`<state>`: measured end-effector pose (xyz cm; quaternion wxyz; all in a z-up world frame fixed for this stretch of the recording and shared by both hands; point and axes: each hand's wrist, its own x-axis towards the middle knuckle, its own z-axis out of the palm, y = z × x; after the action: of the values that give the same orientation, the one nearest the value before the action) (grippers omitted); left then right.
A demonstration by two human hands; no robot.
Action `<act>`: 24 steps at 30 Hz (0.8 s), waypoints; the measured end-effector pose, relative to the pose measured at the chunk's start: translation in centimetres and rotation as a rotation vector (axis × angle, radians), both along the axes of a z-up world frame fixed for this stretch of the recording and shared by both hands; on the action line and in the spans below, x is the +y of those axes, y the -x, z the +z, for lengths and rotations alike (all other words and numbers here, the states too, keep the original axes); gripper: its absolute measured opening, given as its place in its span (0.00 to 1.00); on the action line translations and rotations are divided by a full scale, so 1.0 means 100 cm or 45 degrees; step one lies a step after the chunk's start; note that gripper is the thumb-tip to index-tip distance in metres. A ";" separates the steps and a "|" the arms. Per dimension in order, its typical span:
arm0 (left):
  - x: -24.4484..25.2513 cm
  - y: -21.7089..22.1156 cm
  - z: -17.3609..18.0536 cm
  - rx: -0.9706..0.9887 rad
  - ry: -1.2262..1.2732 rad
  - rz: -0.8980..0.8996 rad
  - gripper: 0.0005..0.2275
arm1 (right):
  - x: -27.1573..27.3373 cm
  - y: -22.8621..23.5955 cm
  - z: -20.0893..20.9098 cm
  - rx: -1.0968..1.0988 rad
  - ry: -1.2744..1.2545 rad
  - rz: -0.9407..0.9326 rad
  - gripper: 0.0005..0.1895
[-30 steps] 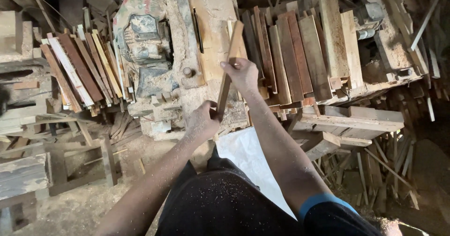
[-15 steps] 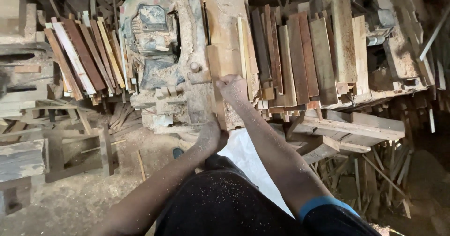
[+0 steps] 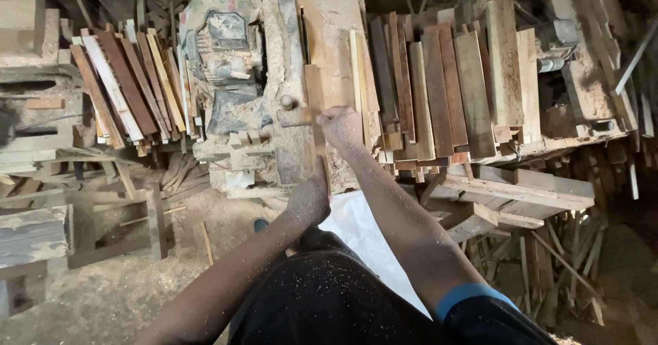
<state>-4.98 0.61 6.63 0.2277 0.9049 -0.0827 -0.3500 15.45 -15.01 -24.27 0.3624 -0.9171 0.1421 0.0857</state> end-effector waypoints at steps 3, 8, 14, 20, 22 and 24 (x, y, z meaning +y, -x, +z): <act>0.000 -0.007 -0.008 0.015 -0.037 -0.026 0.45 | 0.027 0.022 0.093 0.043 0.020 -0.012 0.12; 0.001 -0.015 -0.018 -0.002 -0.004 -0.024 0.43 | 0.039 0.047 0.176 0.052 0.029 0.008 0.11; 0.002 -0.030 -0.024 -0.083 -0.126 -0.166 0.40 | 0.040 0.035 0.172 0.005 0.042 0.009 0.10; 0.003 -0.048 -0.029 0.004 -0.119 -0.118 0.42 | 0.043 0.019 0.163 -0.037 0.061 -0.024 0.10; 0.007 -0.054 -0.043 -0.107 -0.078 -0.134 0.35 | 0.042 0.010 0.156 -0.054 0.069 -0.030 0.10; 0.011 -0.060 -0.031 -0.214 -0.037 -0.153 0.30 | 0.042 0.006 0.160 -0.067 0.076 -0.038 0.11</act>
<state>1.04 1.74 3.53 0.1853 0.9277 -0.1505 -0.2871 14.80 -10.78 -8.28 0.3399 -0.9272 0.1486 0.0518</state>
